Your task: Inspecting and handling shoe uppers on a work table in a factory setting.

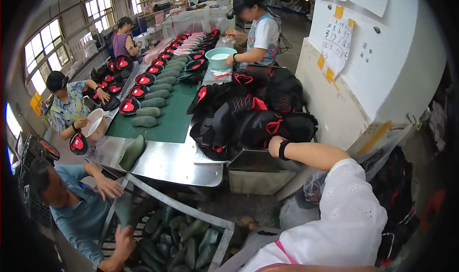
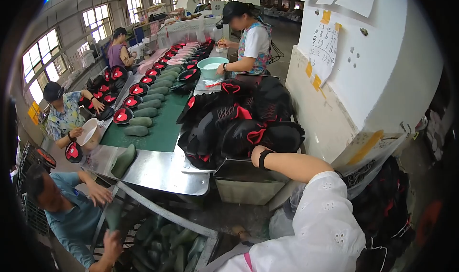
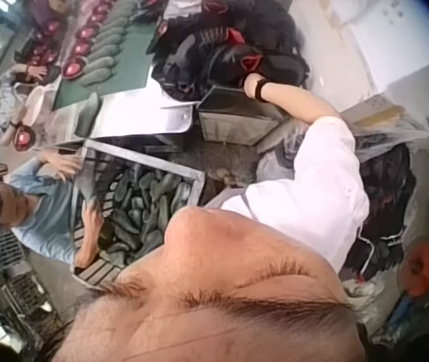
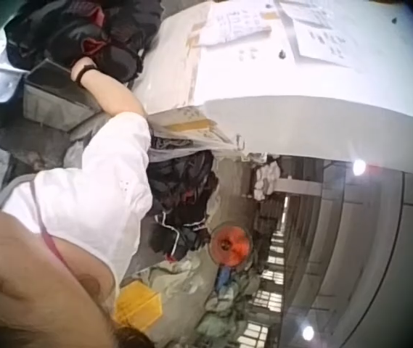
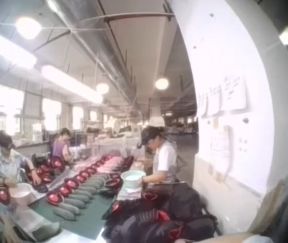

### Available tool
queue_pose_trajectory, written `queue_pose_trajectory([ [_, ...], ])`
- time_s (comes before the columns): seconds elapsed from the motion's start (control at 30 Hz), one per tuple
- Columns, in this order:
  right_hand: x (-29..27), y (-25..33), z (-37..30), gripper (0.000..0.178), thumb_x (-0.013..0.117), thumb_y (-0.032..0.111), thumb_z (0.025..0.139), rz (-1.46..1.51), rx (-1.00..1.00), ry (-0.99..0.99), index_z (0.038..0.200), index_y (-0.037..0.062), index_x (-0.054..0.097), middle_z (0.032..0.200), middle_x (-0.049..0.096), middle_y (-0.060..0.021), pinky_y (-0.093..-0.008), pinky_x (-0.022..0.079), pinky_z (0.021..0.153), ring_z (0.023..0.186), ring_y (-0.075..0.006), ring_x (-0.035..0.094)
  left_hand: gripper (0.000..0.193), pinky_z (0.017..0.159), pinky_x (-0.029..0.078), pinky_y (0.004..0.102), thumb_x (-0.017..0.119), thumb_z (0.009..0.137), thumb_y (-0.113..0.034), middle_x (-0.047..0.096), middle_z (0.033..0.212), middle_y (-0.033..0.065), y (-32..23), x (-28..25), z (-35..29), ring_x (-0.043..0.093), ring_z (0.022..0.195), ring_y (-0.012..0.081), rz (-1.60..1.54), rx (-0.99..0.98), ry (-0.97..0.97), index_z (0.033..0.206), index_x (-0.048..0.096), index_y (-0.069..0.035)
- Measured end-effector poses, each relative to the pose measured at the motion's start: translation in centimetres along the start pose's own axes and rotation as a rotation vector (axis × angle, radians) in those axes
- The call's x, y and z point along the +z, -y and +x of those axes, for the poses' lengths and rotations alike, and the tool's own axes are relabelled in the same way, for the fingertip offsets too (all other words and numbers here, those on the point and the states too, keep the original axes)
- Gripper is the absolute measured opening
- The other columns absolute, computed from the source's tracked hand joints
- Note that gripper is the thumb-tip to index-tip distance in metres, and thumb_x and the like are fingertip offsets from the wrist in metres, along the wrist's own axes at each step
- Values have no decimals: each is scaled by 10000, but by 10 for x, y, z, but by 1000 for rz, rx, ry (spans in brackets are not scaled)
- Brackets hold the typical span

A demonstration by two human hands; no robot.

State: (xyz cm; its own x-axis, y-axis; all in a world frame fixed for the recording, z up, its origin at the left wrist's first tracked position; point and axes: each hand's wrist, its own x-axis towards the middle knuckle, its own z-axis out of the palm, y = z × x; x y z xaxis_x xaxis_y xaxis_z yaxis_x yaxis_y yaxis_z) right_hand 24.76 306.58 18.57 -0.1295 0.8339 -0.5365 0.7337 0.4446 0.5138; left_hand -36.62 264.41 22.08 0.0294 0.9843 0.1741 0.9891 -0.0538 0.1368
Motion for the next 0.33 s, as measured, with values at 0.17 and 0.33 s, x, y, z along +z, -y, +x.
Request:
queue_pose_trajectory([
  [0.17,-31,-11,-37,308,694,310,708,-224,-509,6,936,103,704,947,672,-105,-411,496,764,927,-281,623,269,915,382,426,499,651,17,581,893,152,5,-15,66,537,871,322,367,57,-251,904,579,57],
  [0.33,-3,6,-27,243,598,208,716,-45,-129,-37,914,128,713,958,675,-95,-417,536,662,889,-260,644,416,968,369,376,555,795,-43,567,1085,112,51,68,97,542,981,208,-1405,-256,-325,1195,474,39],
])
